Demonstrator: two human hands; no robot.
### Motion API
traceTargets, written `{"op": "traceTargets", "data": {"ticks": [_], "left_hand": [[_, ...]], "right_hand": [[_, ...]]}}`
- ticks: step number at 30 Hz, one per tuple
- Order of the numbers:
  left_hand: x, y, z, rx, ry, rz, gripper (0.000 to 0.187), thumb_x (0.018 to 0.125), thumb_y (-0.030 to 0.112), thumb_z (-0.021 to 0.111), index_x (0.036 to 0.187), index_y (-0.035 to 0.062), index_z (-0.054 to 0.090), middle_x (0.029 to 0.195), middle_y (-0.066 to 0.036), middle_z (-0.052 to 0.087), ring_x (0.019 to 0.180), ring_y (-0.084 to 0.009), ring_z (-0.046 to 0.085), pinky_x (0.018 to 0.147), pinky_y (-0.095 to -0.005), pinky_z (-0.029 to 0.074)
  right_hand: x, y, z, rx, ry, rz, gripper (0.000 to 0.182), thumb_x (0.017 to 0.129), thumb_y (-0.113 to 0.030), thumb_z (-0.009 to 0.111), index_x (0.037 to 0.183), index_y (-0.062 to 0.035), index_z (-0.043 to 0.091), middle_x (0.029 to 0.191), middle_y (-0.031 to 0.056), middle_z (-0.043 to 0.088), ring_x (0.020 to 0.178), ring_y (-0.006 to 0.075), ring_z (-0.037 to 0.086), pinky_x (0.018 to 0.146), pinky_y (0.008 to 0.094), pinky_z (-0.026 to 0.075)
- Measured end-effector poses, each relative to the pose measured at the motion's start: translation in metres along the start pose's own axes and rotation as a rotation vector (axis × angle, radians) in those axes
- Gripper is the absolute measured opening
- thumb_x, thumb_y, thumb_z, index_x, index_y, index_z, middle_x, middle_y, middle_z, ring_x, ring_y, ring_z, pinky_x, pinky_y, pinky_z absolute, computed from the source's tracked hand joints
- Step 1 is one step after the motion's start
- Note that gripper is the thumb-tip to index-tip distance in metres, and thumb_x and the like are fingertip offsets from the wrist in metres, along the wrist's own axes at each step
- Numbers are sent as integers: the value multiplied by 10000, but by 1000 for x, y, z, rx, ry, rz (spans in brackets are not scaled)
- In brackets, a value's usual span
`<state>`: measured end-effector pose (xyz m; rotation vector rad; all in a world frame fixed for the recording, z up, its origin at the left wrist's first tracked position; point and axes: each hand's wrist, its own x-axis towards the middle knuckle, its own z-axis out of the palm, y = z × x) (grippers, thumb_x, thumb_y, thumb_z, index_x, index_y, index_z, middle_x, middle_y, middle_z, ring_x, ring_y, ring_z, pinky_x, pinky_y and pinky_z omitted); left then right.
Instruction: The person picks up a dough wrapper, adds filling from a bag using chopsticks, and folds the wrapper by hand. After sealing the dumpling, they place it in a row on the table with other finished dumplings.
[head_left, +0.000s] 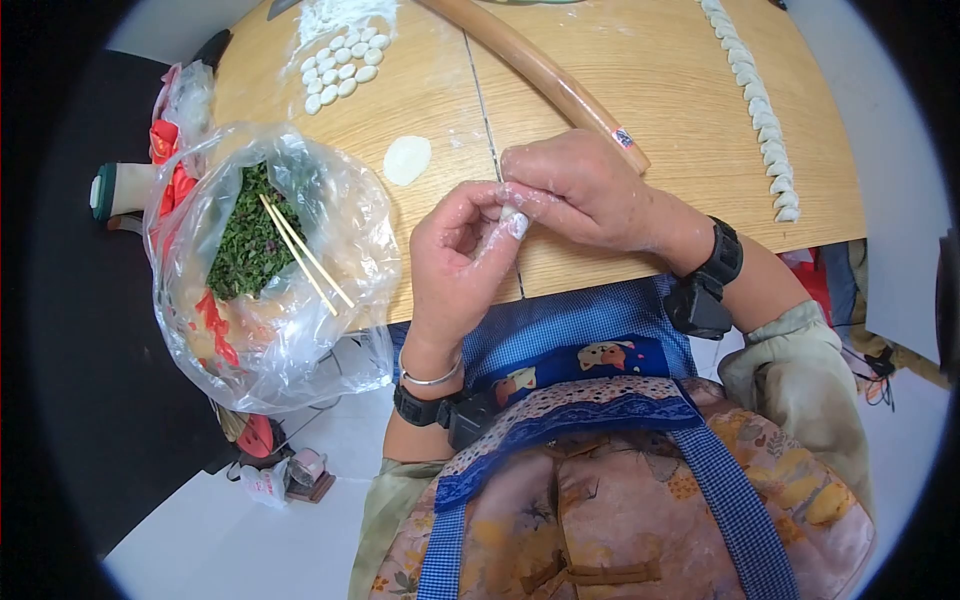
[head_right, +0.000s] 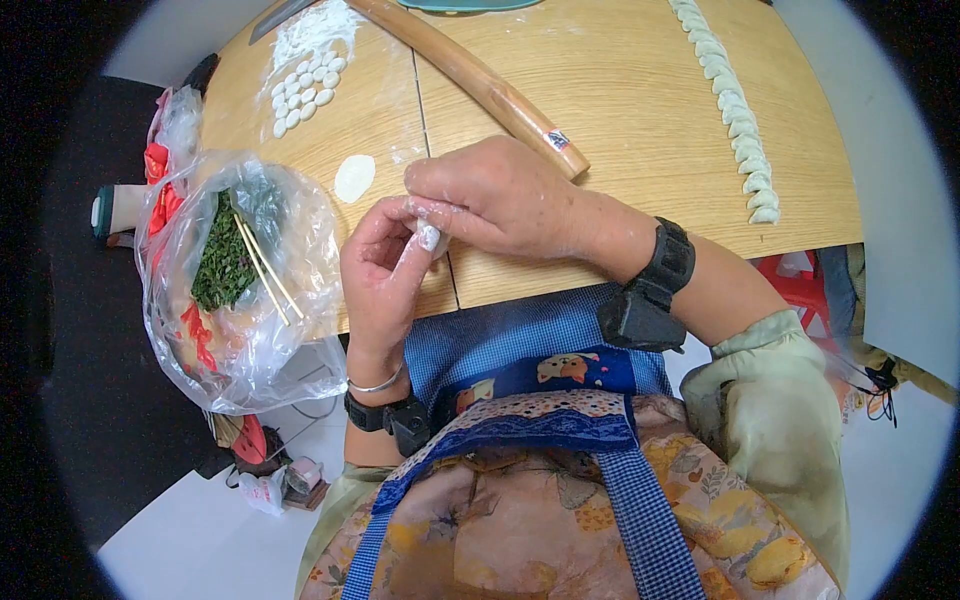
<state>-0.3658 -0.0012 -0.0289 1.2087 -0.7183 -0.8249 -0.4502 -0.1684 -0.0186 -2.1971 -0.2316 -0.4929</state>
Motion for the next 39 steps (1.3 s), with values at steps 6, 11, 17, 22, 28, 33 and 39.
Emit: {"op": "traceTargets", "data": {"ticks": [6, 11, 17, 22, 28, 33, 39], "left_hand": [[-2, -1, 0, 8, 4, 22, 199, 872, -31, 600, 1071, -33, 585, 936, -11, 596, 861, -65, 541, 785, -206, 442], [0, 1, 0, 25, 5, -29, 196, 879, -18, 604, 1073, -39, 590, 923, -12, 601, 841, -64, 551, 769, -201, 449], [0, 3, 2, 7, 11, -18, 187, 884, -10, 608, 1069, -36, 595, 926, -12, 614, 850, -60, 557, 772, -200, 449], [1, 1, 1, -10, 18, -12, 179, 889, -5, 604, 1065, -34, 586, 937, -22, 619, 851, -64, 566, 765, -202, 458], [2, 2, 1, -41, 52, -24, 189, 891, -13, 595, 1076, -30, 560, 944, -37, 624, 853, -74, 576, 776, -210, 470], [3, 1, 1, -109, 32, -7, 249, 895, -26, 573, 1133, -14, 501, 939, -52, 622, 862, -77, 580, 793, -209, 467], [2, 0, -1, -158, 21, 9, 266, 905, -18, 558, 1156, -5, 474, 933, -57, 629, 852, -78, 585, 767, -203, 467]], "right_hand": [[0, -1, -6, 217, 15, 125, 298, 968, -288, 481, 832, -30, 543, 660, 138, 537, 612, 292, 553, 575, 376, 424], [0, -5, -4, 220, -11, 145, 300, 969, -285, 471, 831, -27, 535, 682, 156, 540, 651, 305, 556, 597, 381, 426], [1, -3, -2, 102, -26, 95, 255, 952, -256, 497, 839, -29, 527, 706, 151, 555, 662, 334, 558, 596, 391, 426], [1, -3, -5, 189, -26, 164, 270, 960, -264, 497, 832, -27, 523, 681, 133, 538, 621, 290, 537, 586, 367, 422], [0, -2, 0, 233, 2, 139, 290, 970, -227, 506, 785, -4, 487, 684, 68, 431, 610, 171, 422, 566, 307, 364], [3, -3, 0, 117, -10, 90, 265, 962, -254, 490, 833, -25, 523, 670, 155, 538, 632, 318, 541, 586, 376, 425], [2, -3, 0, 178, 6, 147, 278, 975, -254, 475, 846, -12, 519, 699, 134, 508, 643, 283, 513, 600, 362, 413]]}}
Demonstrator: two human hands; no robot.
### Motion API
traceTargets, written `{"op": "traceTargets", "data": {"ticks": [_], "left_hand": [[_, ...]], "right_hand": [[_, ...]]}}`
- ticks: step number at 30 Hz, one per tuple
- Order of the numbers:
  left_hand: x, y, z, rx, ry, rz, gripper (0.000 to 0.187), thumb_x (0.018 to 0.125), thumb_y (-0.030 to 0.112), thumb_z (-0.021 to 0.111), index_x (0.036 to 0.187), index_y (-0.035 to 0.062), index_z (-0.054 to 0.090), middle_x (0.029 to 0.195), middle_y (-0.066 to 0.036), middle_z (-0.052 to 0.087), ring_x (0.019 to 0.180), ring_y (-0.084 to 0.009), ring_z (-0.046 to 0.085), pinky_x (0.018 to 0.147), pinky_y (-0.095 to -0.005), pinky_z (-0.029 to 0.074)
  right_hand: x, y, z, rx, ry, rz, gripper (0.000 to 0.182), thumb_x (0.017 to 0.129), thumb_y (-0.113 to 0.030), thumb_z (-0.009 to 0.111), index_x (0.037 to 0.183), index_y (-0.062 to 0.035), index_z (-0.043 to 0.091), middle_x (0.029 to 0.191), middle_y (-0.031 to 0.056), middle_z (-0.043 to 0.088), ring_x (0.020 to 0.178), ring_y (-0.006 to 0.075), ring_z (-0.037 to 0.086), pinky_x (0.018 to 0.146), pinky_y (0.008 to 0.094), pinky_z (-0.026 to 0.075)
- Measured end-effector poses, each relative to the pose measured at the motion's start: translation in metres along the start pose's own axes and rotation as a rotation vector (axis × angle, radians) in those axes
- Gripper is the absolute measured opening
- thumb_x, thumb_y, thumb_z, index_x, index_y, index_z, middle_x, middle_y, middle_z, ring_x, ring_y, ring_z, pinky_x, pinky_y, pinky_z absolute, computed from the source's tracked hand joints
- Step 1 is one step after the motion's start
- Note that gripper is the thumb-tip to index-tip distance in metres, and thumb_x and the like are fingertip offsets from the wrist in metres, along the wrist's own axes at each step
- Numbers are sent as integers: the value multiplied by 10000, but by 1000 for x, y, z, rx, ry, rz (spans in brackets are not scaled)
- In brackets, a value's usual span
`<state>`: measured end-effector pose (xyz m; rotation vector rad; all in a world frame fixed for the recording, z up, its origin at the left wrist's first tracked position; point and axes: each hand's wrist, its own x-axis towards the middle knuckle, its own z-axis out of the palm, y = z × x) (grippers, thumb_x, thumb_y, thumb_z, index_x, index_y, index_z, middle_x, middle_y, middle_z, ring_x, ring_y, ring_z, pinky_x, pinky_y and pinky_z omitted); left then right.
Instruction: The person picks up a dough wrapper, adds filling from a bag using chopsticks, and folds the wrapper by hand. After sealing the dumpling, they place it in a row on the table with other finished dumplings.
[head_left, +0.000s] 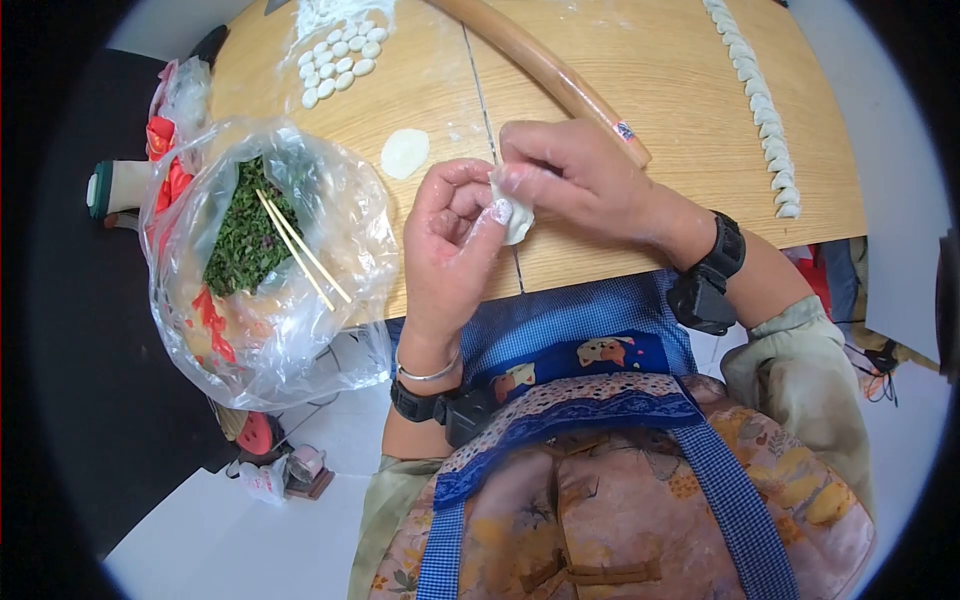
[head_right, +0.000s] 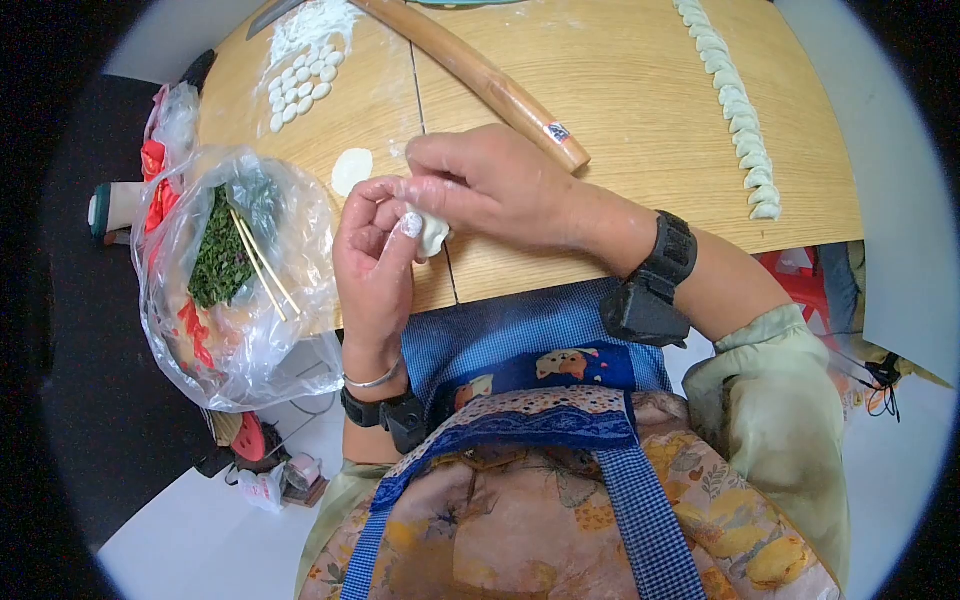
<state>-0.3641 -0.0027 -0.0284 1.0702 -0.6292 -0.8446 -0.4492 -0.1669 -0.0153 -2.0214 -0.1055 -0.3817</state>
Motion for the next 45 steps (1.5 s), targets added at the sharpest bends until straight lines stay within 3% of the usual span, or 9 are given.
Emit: {"op": "traceTargets", "data": {"ticks": [1, 5, 7, 14, 16, 27, 33, 38, 45], "left_hand": [[0, 0, -1, -7, 15, -14, 272, 905, -13, 557, 1163, -1, 472, 928, -57, 633, 848, -80, 587, 759, -203, 468], [0, -2, -4, -2, 53, -30, 300, 905, 1, 561, 1187, 11, 460, 915, -56, 641, 847, -82, 593, 744, -201, 470], [0, -1, -4, -6, 49, -29, 307, 904, 5, 564, 1191, 13, 456, 921, -56, 642, 847, -80, 592, 736, -198, 466], [0, -2, -2, -5, 32, 6, 300, 909, 16, 569, 1188, 14, 457, 943, -64, 643, 830, -72, 580, 684, -189, 443], [0, -1, -1, 11, 53, 2, 295, 912, 19, 568, 1187, 13, 459, 941, -64, 642, 823, -69, 577, 682, -188, 442], [2, -3, 0, 24, 112, 18, 259, 919, 40, 557, 1171, 13, 504, 947, -42, 622, 784, -58, 550, 630, -183, 416], [2, -7, -6, 103, 76, 81, 256, 886, -24, 590, 1129, 0, 514, 973, -52, 604, 813, -63, 565, 729, -187, 470], [3, -3, -5, -91, 172, 12, 207, 886, -17, 598, 1074, 6, 515, 882, -68, 616, 730, -77, 574, 661, -180, 466], [3, -2, -2, -68, 127, 17, 188, 886, -12, 604, 1055, 4, 525, 865, -61, 619, 719, -71, 567, 652, -193, 463]], "right_hand": [[-1, -1, -1, 70, 9, 57, 279, 980, -240, 467, 844, -2, 513, 712, 107, 472, 643, 234, 478, 606, 337, 395], [0, -1, 0, 98, 14, 32, 290, 986, -253, 453, 845, -6, 507, 719, 114, 473, 649, 244, 479, 617, 345, 398], [0, -1, 1, 8, -34, 5, 300, 988, -288, 448, 884, -15, 514, 716, 174, 545, 683, 349, 551, 618, 415, 419], [0, 3, 2, -53, -35, -58, 287, 985, -282, 455, 884, -18, 506, 699, 174, 533, 663, 351, 541, 608, 414, 414], [0, 3, 1, 34, -26, 11, 236, 976, -209, 464, 848, -14, 497, 708, 116, 474, 646, 256, 478, 605, 345, 391], [-2, 3, 3, -45, -36, -36, 216, 964, -198, 487, 855, -11, 489, 725, 118, 480, 647, 268, 474, 600, 350, 387], [0, 4, 3, -20, 17, -27, 239, 976, -221, 461, 875, -5, 484, 735, 119, 471, 645, 255, 468, 607, 349, 387], [0, -1, 1, -78, 4, 33, 244, 980, -230, 444, 889, -7, 482, 740, 127, 473, 647, 255, 465, 617, 354, 388], [0, -1, 3, -106, -60, 13, 221, 969, -244, 456, 912, -32, 488, 721, 170, 551, 690, 363, 554, 623, 429, 419]]}}
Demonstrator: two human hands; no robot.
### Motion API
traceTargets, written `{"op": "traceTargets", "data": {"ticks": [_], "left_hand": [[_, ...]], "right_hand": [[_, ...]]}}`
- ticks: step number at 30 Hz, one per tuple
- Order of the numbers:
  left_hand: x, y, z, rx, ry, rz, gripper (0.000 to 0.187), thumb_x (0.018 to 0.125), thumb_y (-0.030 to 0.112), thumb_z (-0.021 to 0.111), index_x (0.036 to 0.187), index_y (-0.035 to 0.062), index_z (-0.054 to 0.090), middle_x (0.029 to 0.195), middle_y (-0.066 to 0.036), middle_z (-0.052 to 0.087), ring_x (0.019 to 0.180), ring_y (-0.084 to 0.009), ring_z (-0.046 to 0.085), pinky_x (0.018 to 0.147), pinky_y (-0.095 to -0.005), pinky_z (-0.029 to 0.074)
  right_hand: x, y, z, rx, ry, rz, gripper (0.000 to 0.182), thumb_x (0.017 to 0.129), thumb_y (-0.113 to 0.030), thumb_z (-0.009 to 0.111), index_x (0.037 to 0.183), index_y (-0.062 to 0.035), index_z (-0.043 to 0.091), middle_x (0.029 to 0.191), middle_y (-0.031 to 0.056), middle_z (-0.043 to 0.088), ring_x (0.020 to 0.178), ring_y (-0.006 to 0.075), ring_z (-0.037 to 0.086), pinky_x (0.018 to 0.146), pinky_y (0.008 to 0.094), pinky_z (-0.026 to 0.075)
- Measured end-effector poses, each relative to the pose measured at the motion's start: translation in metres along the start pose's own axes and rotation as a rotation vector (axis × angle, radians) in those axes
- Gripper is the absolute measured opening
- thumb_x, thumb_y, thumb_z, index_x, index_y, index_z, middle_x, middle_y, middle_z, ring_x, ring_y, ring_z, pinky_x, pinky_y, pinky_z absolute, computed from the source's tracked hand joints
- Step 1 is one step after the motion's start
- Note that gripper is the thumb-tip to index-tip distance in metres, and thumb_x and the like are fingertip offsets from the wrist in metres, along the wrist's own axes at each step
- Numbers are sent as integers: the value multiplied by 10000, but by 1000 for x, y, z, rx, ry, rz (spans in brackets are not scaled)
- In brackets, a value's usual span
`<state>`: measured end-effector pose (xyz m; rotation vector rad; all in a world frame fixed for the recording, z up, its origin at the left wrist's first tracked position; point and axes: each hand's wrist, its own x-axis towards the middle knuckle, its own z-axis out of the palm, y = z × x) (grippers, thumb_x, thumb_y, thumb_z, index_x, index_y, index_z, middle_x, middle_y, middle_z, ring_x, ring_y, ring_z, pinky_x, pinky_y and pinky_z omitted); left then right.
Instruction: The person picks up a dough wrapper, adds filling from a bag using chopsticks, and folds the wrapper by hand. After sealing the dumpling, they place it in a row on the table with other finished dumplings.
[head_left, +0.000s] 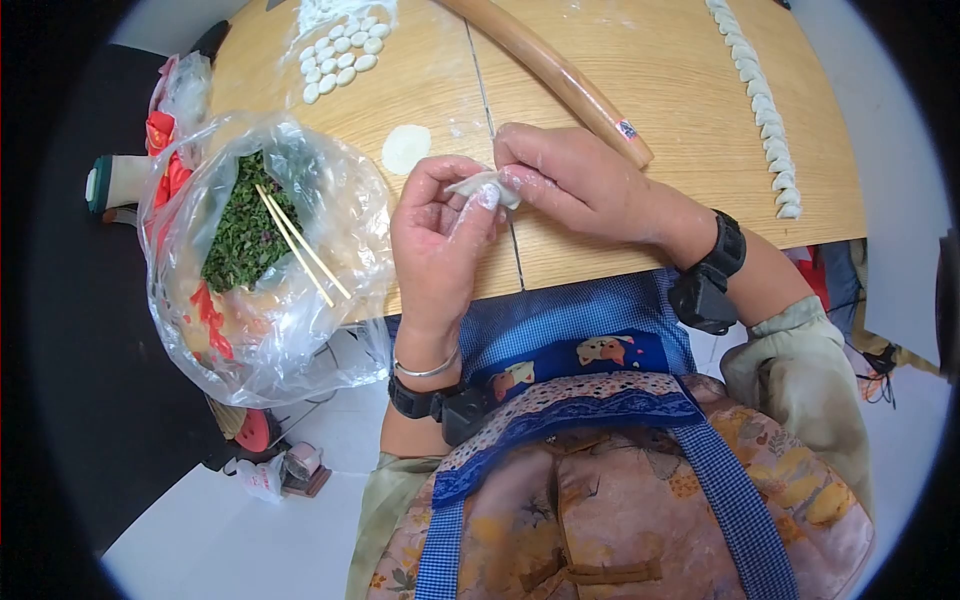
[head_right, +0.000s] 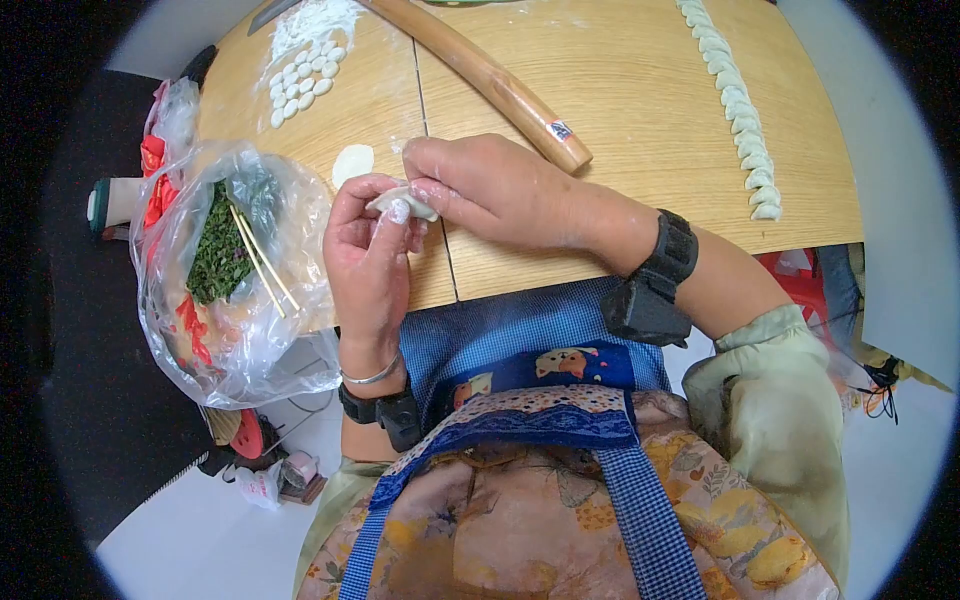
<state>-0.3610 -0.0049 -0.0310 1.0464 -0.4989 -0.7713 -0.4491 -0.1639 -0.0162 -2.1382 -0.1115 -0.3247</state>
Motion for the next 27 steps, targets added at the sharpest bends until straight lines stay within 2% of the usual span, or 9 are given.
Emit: {"op": "traceTargets", "data": {"ticks": [2, 4, 5, 8, 11, 13, 20, 22, 27], "left_hand": [[0, -1, 0, 99, -1, 23, 160, 888, -2, 611, 1034, 1, 545, 868, -40, 615, 730, -55, 555, 658, -191, 455], [-1, -2, -1, 117, -2, 28, 155, 896, 24, 612, 1038, 4, 552, 872, -36, 607, 709, -61, 540, 620, -188, 432], [-2, -3, -1, 135, -4, 32, 154, 904, 50, 613, 1042, 7, 560, 876, -33, 598, 687, -67, 524, 582, -185, 409], [-1, -2, -2, 75, 13, 0, 147, 891, 17, 618, 1025, 5, 558, 871, -11, 605, 694, -23, 529, 598, -159, 419], [-1, -4, -3, 89, 13, 23, 142, 909, 52, 608, 1036, 9, 562, 880, -32, 591, 685, -67, 516, 575, -186, 402], [-1, -3, -2, 90, 6, 24, 139, 914, 61, 607, 1036, 12, 563, 876, -30, 591, 679, -64, 514, 572, -186, 402], [-1, -3, 0, 136, -10, 8, 109, 938, 95, 586, 1024, 32, 564, 826, -8, 593, 642, -49, 508, 558, -181, 402], [-1, -3, 1, 129, 15, 10, 110, 940, 97, 584, 1027, 34, 561, 822, -10, 597, 644, -52, 516, 556, -179, 406], [0, -5, 0, 65, 31, 57, 123, 945, 106, 580, 1043, 38, 552, 825, -22, 611, 642, -62, 535, 550, -175, 414]], "right_hand": [[-1, 1, 1, -19, -9, -1, 213, 967, -235, 456, 915, -30, 488, 724, 169, 555, 692, 365, 555, 624, 430, 421], [-1, 1, 0, 38, 3, -2, 230, 974, -219, 445, 883, -12, 484, 723, 139, 483, 669, 291, 498, 620, 367, 398], [-1, 1, -1, 38, 4, -1, 230, 974, -219, 445, 883, -12, 484, 723, 139, 483, 669, 291, 498, 620, 367, 398], [0, 1, -4, 71, 38, 29, 238, 975, -222, 448, 878, -9, 489, 725, 145, 484, 665, 298, 501, 620, 373, 400], [0, 3, -1, 77, 4, -24, 241, 977, -222, 449, 871, -10, 492, 723, 143, 483, 661, 299, 499, 616, 374, 399], [0, 0, -1, -1, 3, -27, 256, 977, -262, 448, 895, -26, 506, 725, 174, 551, 704, 371, 555, 623, 427, 421], [0, 2, -1, 19, 18, -51, 268, 978, -266, 448, 886, -20, 503, 723, 179, 549, 693, 376, 548, 615, 427, 415], [-1, 4, -2, 78, 34, 6, 248, 978, -215, 449, 865, 0, 498, 701, 144, 462, 633, 281, 463, 609, 360, 387], [0, 2, -2, 52, 15, 0, 245, 975, -210, 450, 862, 2, 498, 713, 145, 467, 636, 282, 461, 611, 363, 388]]}}
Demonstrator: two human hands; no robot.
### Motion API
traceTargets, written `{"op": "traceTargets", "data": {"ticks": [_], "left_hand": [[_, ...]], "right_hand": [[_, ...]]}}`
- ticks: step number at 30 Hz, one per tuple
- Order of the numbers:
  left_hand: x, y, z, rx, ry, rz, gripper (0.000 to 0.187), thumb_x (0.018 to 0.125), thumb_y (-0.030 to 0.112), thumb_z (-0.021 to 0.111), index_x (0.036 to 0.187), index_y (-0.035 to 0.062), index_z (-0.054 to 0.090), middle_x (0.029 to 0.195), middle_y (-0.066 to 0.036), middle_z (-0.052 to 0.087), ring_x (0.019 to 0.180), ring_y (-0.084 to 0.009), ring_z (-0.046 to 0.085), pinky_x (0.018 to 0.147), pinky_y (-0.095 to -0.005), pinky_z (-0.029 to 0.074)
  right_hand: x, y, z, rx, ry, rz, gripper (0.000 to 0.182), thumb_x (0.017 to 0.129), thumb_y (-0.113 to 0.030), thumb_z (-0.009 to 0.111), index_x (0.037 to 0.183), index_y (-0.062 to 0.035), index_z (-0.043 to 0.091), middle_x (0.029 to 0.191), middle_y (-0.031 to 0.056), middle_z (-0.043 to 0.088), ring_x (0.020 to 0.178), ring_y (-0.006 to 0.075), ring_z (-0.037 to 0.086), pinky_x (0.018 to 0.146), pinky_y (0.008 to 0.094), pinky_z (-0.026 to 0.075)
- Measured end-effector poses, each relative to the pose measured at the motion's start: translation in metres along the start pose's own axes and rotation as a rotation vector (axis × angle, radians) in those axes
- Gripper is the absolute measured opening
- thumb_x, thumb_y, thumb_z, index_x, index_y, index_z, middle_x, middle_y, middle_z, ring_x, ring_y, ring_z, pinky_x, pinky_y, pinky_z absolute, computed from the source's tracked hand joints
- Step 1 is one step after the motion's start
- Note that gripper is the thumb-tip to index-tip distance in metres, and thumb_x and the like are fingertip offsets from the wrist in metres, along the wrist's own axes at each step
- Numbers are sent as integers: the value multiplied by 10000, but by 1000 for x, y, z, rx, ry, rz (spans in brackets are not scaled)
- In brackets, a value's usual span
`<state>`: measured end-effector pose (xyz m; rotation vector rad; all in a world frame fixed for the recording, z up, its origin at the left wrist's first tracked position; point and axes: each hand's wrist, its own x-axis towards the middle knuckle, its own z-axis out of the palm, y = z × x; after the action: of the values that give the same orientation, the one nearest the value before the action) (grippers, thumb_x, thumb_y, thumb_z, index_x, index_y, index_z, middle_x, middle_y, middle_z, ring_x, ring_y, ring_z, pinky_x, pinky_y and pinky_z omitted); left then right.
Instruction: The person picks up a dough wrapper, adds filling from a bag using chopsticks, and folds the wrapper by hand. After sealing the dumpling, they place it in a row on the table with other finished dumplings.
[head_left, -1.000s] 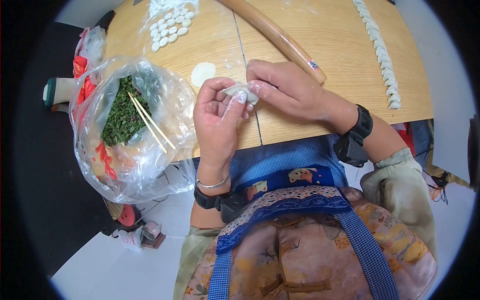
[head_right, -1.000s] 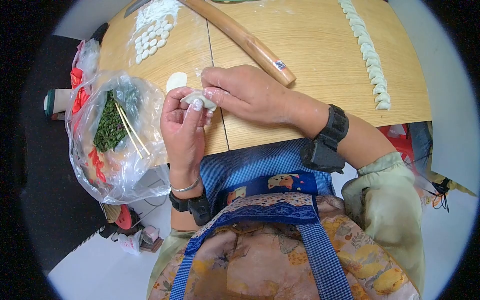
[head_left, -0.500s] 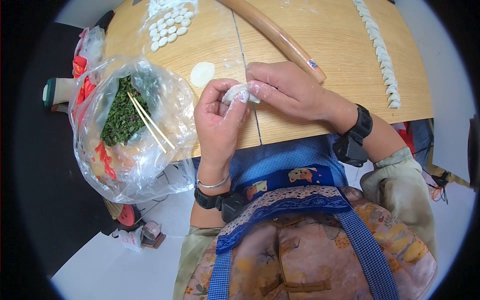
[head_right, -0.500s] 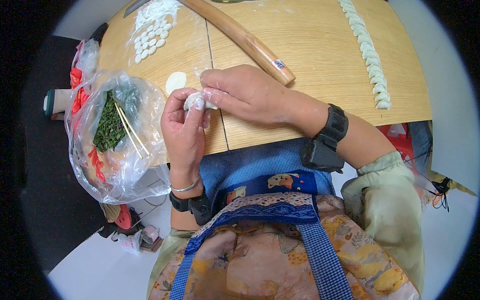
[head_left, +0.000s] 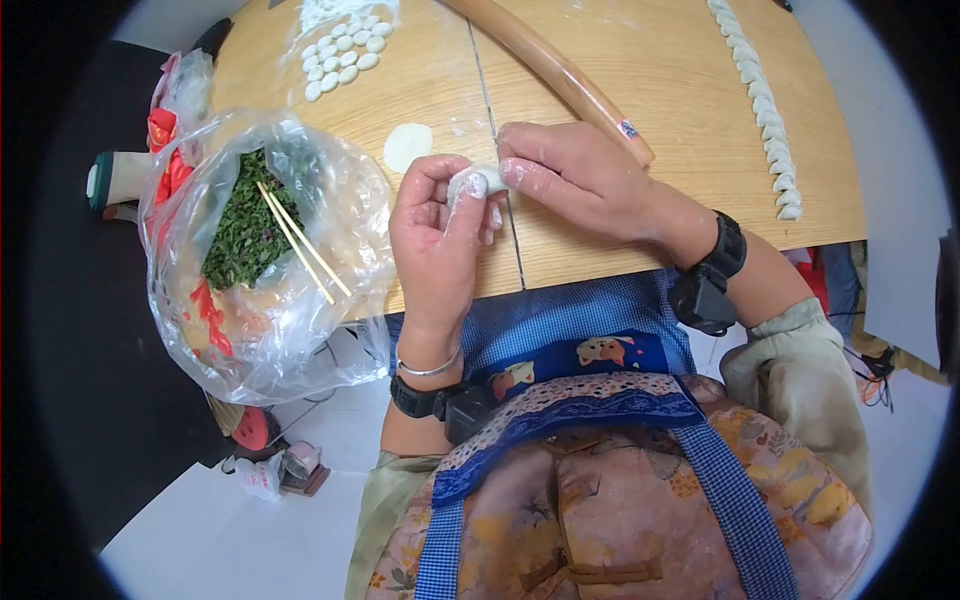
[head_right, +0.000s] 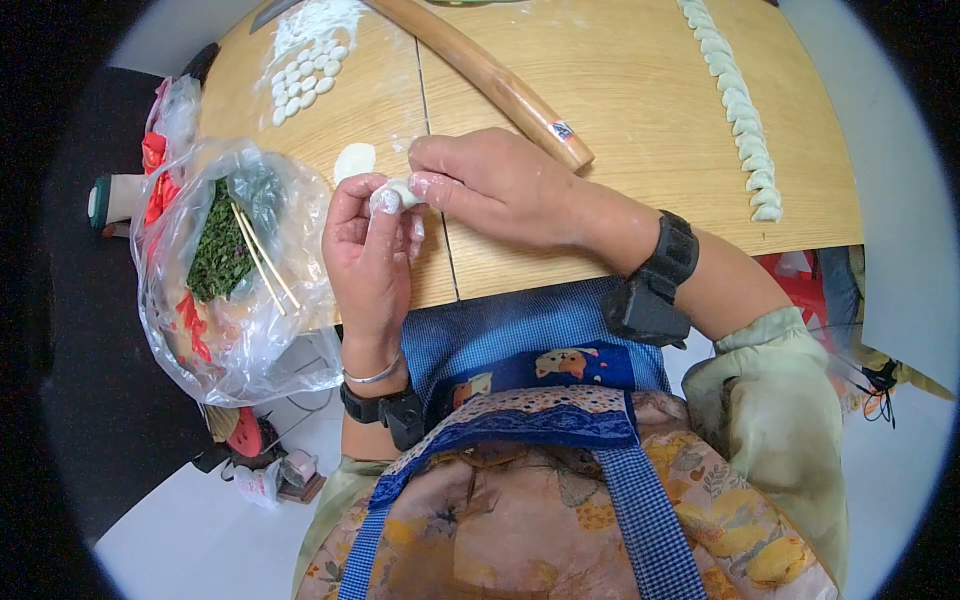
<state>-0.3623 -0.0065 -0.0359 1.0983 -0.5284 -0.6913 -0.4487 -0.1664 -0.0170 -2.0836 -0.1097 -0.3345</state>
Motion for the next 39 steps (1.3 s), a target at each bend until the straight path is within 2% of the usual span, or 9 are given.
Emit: {"op": "traceTargets", "data": {"ticks": [11, 17, 20, 22, 25, 28, 32, 34, 39], "left_hand": [[0, 2, 1, -6, 20, 5, 149, 948, 64, 550, 1083, 0, 553, 862, -54, 634, 693, -54, 545, 598, -175, 443], [0, 2, -2, -9, 6, -4, 187, 931, 21, 553, 1115, -16, 546, 900, -64, 635, 741, -69, 577, 631, -185, 472], [0, 5, 14, 143, 96, 68, 271, 904, -37, 559, 1173, -42, 527, 948, -83, 635, 812, -94, 610, 685, -201, 504], [-1, 3, 11, 146, 85, 37, 310, 893, -57, 562, 1200, -54, 519, 970, -92, 635, 825, -105, 620, 697, -207, 515], [-1, 4, 8, 163, 77, -14, 343, 885, -70, 565, 1224, -73, 519, 992, -104, 638, 814, -115, 630, 696, -212, 528], [-3, 5, 9, 176, 93, -17, 313, 896, -62, 555, 1208, -78, 540, 980, -103, 641, 770, -112, 622, 666, -220, 517], [-3, 2, 7, 203, 113, 37, 283, 910, -54, 545, 1192, -76, 555, 967, -99, 642, 749, -112, 613, 651, -228, 503], [-3, 2, 6, 214, 112, 42, 282, 908, -53, 549, 1189, -74, 558, 967, -97, 642, 752, -110, 611, 650, -227, 503], [-2, -1, 6, 285, 131, 88, 290, 872, -55, 593, 1161, -59, 572, 986, -86, 643, 814, -79, 607, 702, -194, 503]], "right_hand": [[-1, 0, -2, 75, -12, 22, 241, 978, -198, 438, 874, 10, 504, 719, 139, 471, 651, 278, 465, 626, 353, 399], [0, -2, 1, 21, -3, -12, 300, 980, -262, 449, 876, 6, 535, 747, 199, 550, 699, 370, 531, 628, 416, 415], [0, -2, 0, 53, 24, 31, 281, 976, -234, 462, 868, 15, 534, 731, 165, 551, 681, 295, 537, 627, 378, 420], [-1, -2, 1, 220, 53, 90, 243, 984, -197, 464, 856, 3, 518, 695, 17, 442, 655, 104, 410, 586, 279, 352], [-1, -8, -3, 277, 16, 189, 235, 977, -195, 480, 852, 0, 522, 682, -22, 418, 653, 68, 382, 573, 257, 333], [0, -6, -1, 215, 29, 138, 240, 960, -183, 488, 854, 25, 543, 705, 93, 539, 644, 159, 477, 621, 306, 421], [1, -7, -2, 152, 4, 104, 243, 961, -176, 479, 847, 29, 542, 697, 97, 541, 645, 177, 492, 624, 308, 423], [1, -1, 0, 38, -6, 40, 171, 939, -162, 517, 902, 1, 554, 727, 20, 496, 655, 89, 441, 575, 262, 367], [0, -9, 4, 16, 139, 75, 211, 866, -147, 609, 1026, -16, 569, 807, 68, 557, 642, 148, 524, 579, 275, 423]]}}
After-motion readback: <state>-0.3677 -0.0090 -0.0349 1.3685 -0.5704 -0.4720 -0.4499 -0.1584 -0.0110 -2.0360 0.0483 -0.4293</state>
